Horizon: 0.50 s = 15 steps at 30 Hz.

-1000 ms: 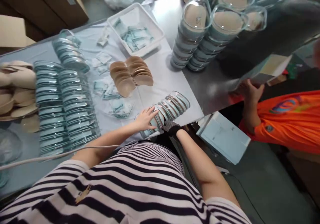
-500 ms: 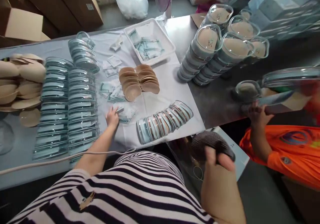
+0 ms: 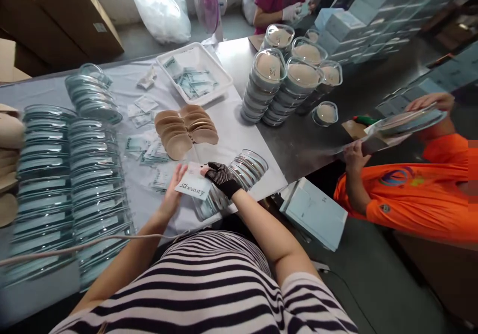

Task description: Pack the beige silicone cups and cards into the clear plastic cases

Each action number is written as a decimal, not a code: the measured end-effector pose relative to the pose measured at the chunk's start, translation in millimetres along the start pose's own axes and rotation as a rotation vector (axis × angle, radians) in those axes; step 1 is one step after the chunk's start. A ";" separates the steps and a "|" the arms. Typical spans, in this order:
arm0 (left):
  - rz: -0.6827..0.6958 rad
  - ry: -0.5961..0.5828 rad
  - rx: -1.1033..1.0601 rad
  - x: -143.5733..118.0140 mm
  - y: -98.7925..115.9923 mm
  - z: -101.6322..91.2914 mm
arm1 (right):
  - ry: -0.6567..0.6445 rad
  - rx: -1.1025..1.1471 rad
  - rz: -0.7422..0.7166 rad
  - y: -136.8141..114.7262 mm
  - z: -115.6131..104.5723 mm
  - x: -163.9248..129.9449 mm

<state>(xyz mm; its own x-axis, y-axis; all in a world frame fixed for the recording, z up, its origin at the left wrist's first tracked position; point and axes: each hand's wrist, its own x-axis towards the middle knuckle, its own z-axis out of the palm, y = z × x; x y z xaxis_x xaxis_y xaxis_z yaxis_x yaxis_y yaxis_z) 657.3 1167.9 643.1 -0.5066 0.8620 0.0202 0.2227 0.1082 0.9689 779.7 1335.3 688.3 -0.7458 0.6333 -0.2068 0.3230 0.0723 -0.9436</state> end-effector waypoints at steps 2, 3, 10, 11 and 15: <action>-0.122 -0.053 -0.268 10.9 6.0 1.2 | -0.040 -0.080 -0.083 -5.8 -7.7 -3.3; -0.171 -0.082 -0.385 16.4 9.5 1.1 | -0.046 -0.108 -0.140 -9.6 -11.6 -4.3; -0.028 -0.066 -0.117 45.5 38.0 8.3 | -0.249 0.043 -0.074 -5.4 -35.3 7.3; 0.073 0.027 0.006 47.4 40.7 13.2 | -0.292 0.215 0.052 2.5 -34.4 7.6; 0.219 0.264 0.111 50.3 37.4 40.6 | -0.281 0.756 0.308 36.3 -21.4 0.0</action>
<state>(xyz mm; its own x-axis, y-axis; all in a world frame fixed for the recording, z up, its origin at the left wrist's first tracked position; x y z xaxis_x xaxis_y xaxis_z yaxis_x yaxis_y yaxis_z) 674.0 1235.5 670.4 -0.6310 0.7147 0.3017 0.4320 0.0007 0.9019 803.9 1354.4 659.5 -0.8372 0.3194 -0.4440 0.1344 -0.6667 -0.7331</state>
